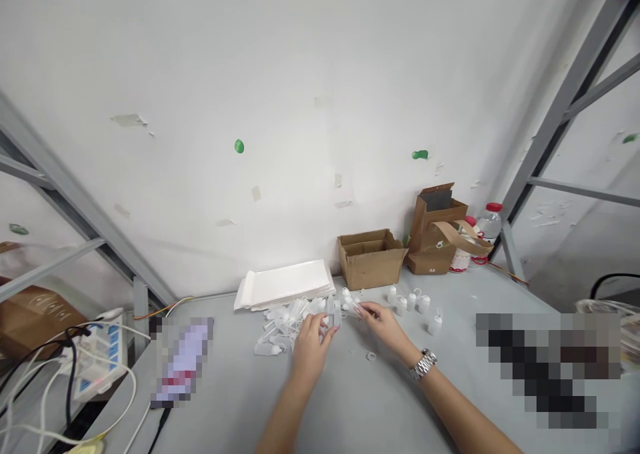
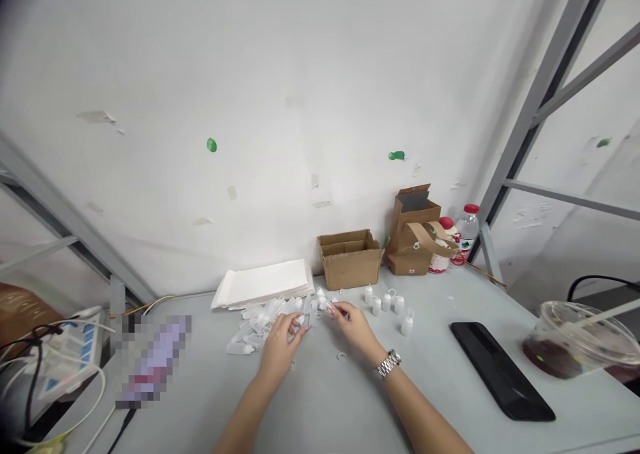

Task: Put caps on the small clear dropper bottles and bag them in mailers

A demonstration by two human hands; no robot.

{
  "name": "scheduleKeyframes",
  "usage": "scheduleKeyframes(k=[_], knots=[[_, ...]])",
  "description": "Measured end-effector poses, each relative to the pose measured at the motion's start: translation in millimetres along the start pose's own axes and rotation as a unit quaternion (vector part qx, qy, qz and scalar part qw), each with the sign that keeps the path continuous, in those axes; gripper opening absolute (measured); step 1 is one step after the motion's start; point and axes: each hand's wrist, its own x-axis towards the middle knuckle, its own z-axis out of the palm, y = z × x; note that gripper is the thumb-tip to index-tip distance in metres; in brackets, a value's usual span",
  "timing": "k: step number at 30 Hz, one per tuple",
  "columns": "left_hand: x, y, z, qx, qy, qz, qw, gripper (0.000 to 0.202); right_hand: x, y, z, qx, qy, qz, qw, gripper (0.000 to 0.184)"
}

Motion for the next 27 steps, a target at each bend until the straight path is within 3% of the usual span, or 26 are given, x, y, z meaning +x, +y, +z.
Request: scheduleKeyframes(k=[2,5,7,9,13,18,22,25,27], knots=[[1.2,-1.7,4.3,-0.110,-0.006,-0.022,0.994,0.036,-1.9,-5.9,1.9,0.038,-0.035,0.007,0.999,0.037],[3.7,-3.6,8.7,-0.278,0.001,-0.071,0.958,0.050,-8.2,-14.7,7.3,0.080,-0.088,0.014,0.993,0.036],[5.3,-4.0,8.9,-0.333,0.008,-0.086,0.939,0.057,-12.9,-18.7,12.0,0.091,-0.113,0.017,0.989,0.036],[6.1,-3.5,7.3,-0.348,0.010,-0.090,0.933,0.055,-16.3,-20.6,16.1,0.092,-0.130,0.015,0.987,0.036],[6.1,-0.8,4.1,-0.334,-0.002,-0.099,0.937,0.032,-18.2,-21.4,18.6,0.077,-0.150,-0.005,0.986,0.034],[6.8,2.7,1.4,-0.326,0.011,-0.107,0.939,0.022,-18.9,-20.5,19.1,0.023,-0.129,-0.011,0.991,0.028],[5.9,2.8,-3.8,-0.246,0.022,-0.080,0.966,0.029,-22.7,-16.3,18.1,0.009,-0.084,-0.022,0.996,0.027],[2.1,3.0,-6.7,-0.039,0.041,-0.048,0.997,0.027,-27.1,-13.2,7.1,-0.004,-0.033,-0.021,0.999,0.031],[-1.3,4.4,-6.7,0.106,0.027,-0.033,0.993,0.023,-31.5,-9.8,-5.0,-0.004,-0.007,-0.002,1.000,0.031]])
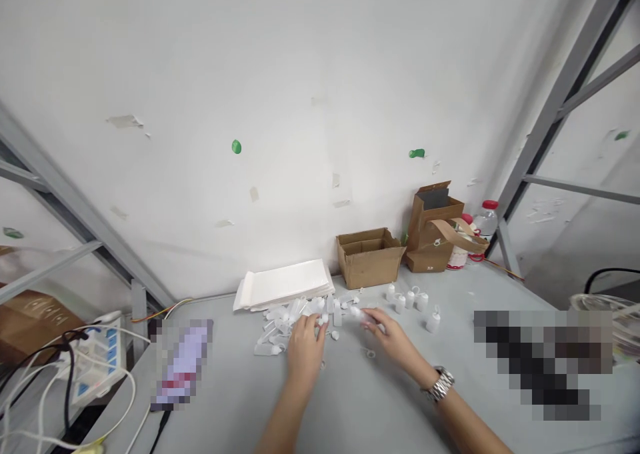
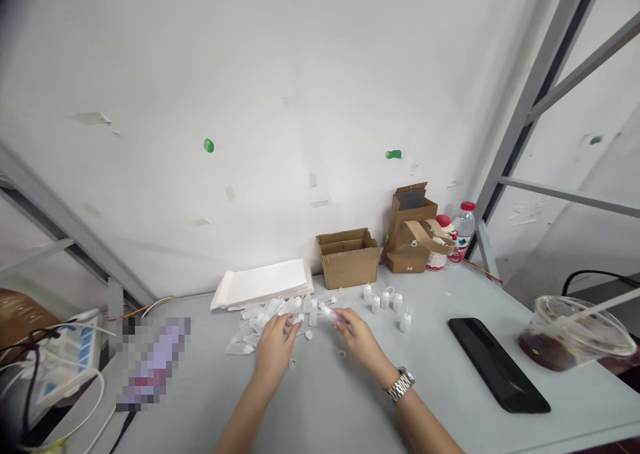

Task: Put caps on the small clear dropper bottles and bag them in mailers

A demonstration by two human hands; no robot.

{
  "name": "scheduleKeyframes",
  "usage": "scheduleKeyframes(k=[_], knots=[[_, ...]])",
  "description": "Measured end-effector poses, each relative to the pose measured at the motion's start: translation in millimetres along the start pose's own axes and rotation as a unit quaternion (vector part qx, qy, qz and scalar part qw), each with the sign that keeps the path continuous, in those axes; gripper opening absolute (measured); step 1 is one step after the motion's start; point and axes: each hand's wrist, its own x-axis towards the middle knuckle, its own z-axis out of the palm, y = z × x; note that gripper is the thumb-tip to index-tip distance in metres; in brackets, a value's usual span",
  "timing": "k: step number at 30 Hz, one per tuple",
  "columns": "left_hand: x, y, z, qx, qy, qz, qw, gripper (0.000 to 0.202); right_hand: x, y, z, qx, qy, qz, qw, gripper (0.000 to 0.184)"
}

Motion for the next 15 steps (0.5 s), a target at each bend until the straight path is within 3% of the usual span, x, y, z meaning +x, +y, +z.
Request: scheduleKeyframes(k=[4,8,15], knots=[[-3.6,4.1,-0.4,0.118,-0.023,-0.009,0.993,0.022,-13.0,14.4,-24.4,-0.037,0.105,0.018,0.994,0.032],[0.4,4.0,-4.3,0.134,-0.023,-0.040,0.990,0.020,-24.4,32.2,-37.7,-0.178,0.246,0.027,0.952,0.037],[3.8,2.6,-8.8,0.123,-0.022,-0.061,0.990,0.016,-26.8,49.0,-38.9,-0.290,0.200,0.103,0.930,0.018]])
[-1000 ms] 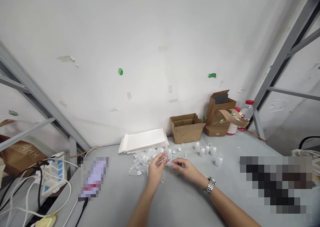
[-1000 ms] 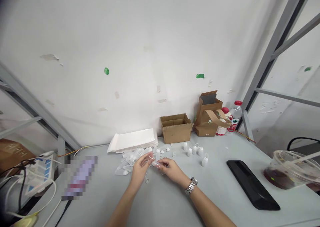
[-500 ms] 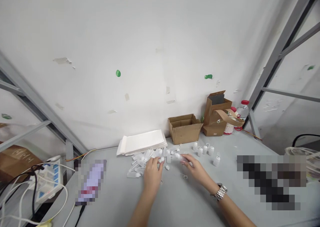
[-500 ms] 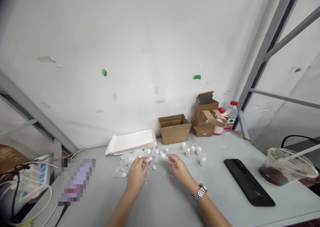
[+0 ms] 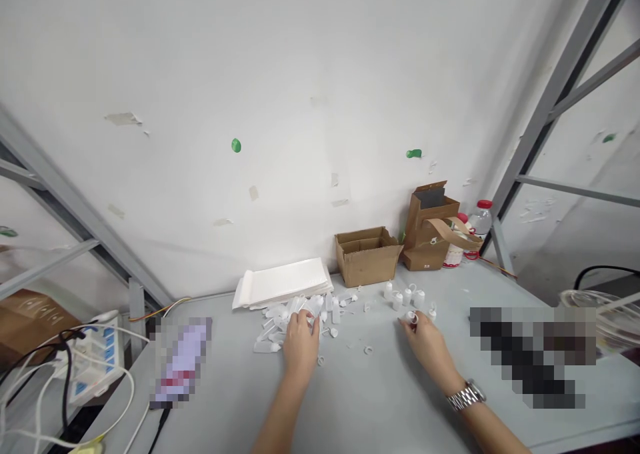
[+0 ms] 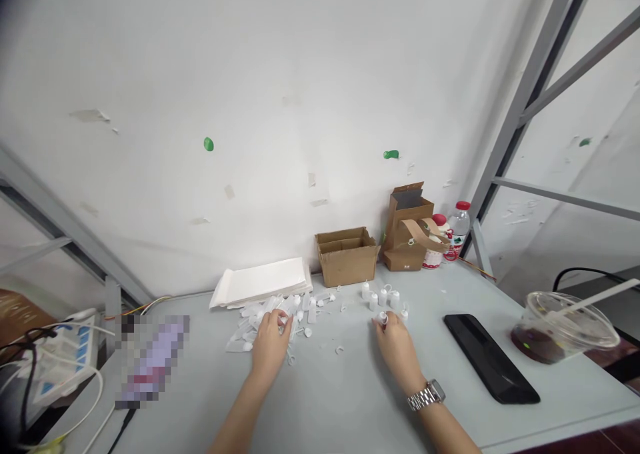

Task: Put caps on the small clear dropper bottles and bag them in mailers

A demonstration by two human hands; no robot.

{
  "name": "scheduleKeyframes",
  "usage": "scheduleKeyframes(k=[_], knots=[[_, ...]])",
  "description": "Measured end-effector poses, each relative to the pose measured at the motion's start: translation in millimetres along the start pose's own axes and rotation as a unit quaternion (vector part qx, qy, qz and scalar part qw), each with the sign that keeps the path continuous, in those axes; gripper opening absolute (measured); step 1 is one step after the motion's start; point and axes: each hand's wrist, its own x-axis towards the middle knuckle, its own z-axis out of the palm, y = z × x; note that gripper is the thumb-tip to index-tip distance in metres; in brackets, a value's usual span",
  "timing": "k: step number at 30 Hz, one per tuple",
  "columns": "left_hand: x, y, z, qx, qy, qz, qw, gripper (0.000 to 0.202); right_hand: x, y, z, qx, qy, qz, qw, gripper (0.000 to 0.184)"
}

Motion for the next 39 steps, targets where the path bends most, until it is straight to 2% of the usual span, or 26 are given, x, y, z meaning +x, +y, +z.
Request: scheduleKeyframes(k=[6,9,12,16,18,21,24,27,31,35,39], knots=[[0.9,-1.4,-2.6,-0.040,0.048,-0.040,0.997,0.017,12.6,-1.3,8.0,-0.043,-0.009,-0.009,0.999,0.017],[1.9,-2.5,-4.8,-0.046,0.051,-0.042,0.997,0.016,7.9,-5.6,0.8,-0.042,-0.017,0.000,0.999,0.031],[2.3,-2.6,-8.1,-0.041,0.018,-0.047,0.998,0.015,-8.3,-14.6,-12.0,-0.038,-0.005,0.025,0.999,0.050],[2.0,-3.2,-10.4,-0.041,-0.058,-0.036,0.997,0.016,-30.6,-33.2,-17.1,0.005,0.035,0.005,0.999,0.057],[1.2,-3.5,-9.1,-0.020,-0.077,-0.031,0.996,0.016,-35.3,-43.7,-11.2,0.046,0.010,-0.036,0.998,0.052],[-0.9,-3.4,-3.8,0.010,-0.074,-0.016,0.997,0.018,-31.3,-60.0,0.8,0.103,-0.070,-0.103,0.987,0.040],[-3.7,-3.1,3.1,0.027,-0.060,0.008,0.998,0.019,-17.1,-78.5,8.5,0.142,-0.158,-0.174,0.961,0.031],[-6.5,-3.2,9.3,0.049,-0.041,0.049,0.997,0.016,-0.6,-97.1,14.9,0.173,-0.199,-0.225,0.938,0.026],[-5.8,-5.6,13.7,0.020,-0.015,0.073,0.997,0.015,11.7,-109.1,32.0,0.267,-0.172,-0.184,0.930,0.022],[0.9,-9.0,13.4,-0.073,0.041,0.066,0.994,0.019,10.3,-103.4,50.8,0.342,-0.136,-0.103,0.924,0.029],[4.1,-8.0,13.0,-0.178,0.054,0.081,0.979,0.019,5.9,-100.2,54.5,0.414,-0.207,-0.039,0.886,0.045]])
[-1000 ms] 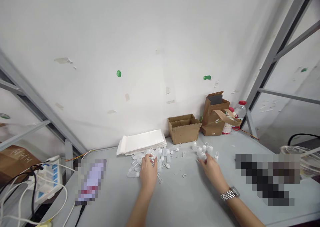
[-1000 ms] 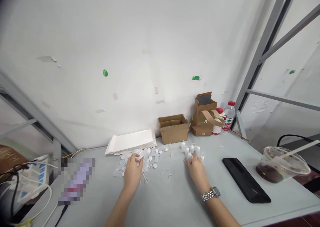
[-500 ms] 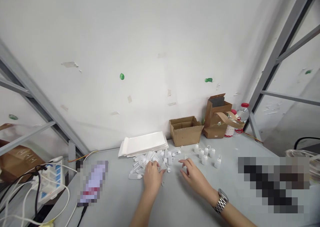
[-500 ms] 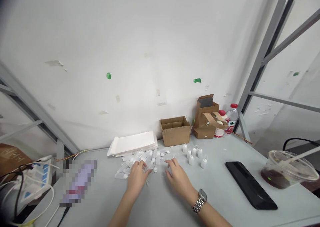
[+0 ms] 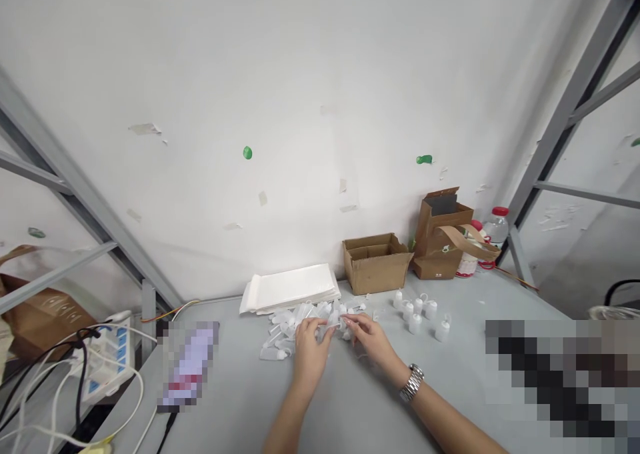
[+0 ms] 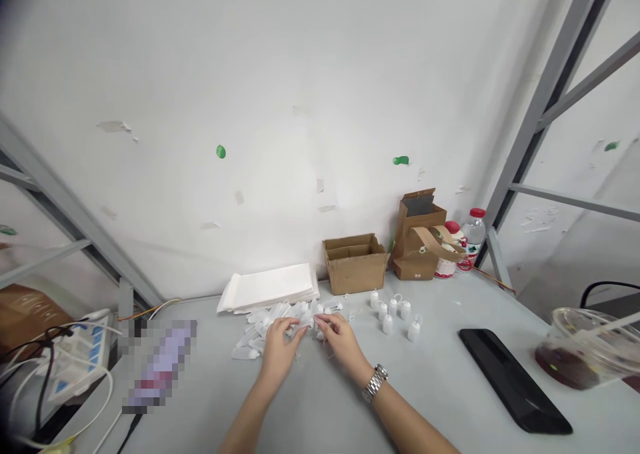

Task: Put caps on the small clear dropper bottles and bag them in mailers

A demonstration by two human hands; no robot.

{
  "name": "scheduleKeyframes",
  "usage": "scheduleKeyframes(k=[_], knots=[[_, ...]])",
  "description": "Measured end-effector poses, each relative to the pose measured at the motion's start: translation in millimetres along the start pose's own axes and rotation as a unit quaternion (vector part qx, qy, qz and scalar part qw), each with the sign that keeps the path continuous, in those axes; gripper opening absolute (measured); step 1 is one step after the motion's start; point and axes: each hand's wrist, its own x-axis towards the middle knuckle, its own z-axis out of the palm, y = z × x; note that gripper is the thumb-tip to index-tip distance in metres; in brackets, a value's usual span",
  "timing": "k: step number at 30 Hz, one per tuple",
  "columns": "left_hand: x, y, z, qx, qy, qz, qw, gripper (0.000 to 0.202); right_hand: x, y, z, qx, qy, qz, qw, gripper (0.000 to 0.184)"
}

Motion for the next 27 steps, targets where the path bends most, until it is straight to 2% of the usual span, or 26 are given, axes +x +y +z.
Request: scheduleKeyframes(k=[3,6,9,13,16,21,25,27], knots=[[-1.8,2.7,2.6,-0.058,-0.016,0.000,0.998,0.018,-1.8,-4.5,1.7,0.055,-0.033,0.042,0.997,0.047],[-4.5,4.9,4.7,-0.078,-0.045,-0.007,0.996,0.020,-2.5,-6.2,3.1,0.081,-0.032,0.061,0.994,0.043],[-6.2,6.1,4.6,-0.054,-0.062,0.018,0.996,0.023,-2.4,-2.5,2.7,0.081,0.003,0.055,0.995,0.042],[-6.8,7.6,3.7,-0.028,-0.062,0.060,0.996,0.022,-1.6,1.9,0.6,0.050,0.061,0.014,0.997,0.040],[-7.9,7.8,4.3,-0.025,-0.035,0.078,0.996,0.019,-2.5,-0.5,0.1,0.058,0.070,0.003,0.996,0.039],[-12.4,7.8,4.8,-0.024,0.045,0.109,0.993,0.018,-8.2,-8.3,3.4,0.098,0.063,-0.003,0.993,0.037],[-13.6,9.1,2.9,-0.057,0.071,0.131,0.987,0.019,-10.7,-8.3,2.7,0.177,0.088,0.051,0.979,0.035],[-11.7,9.3,1.8,-0.083,0.099,0.098,0.987,0.018,-9.2,-7.4,-1.1,0.238,0.105,0.091,0.961,0.035]])
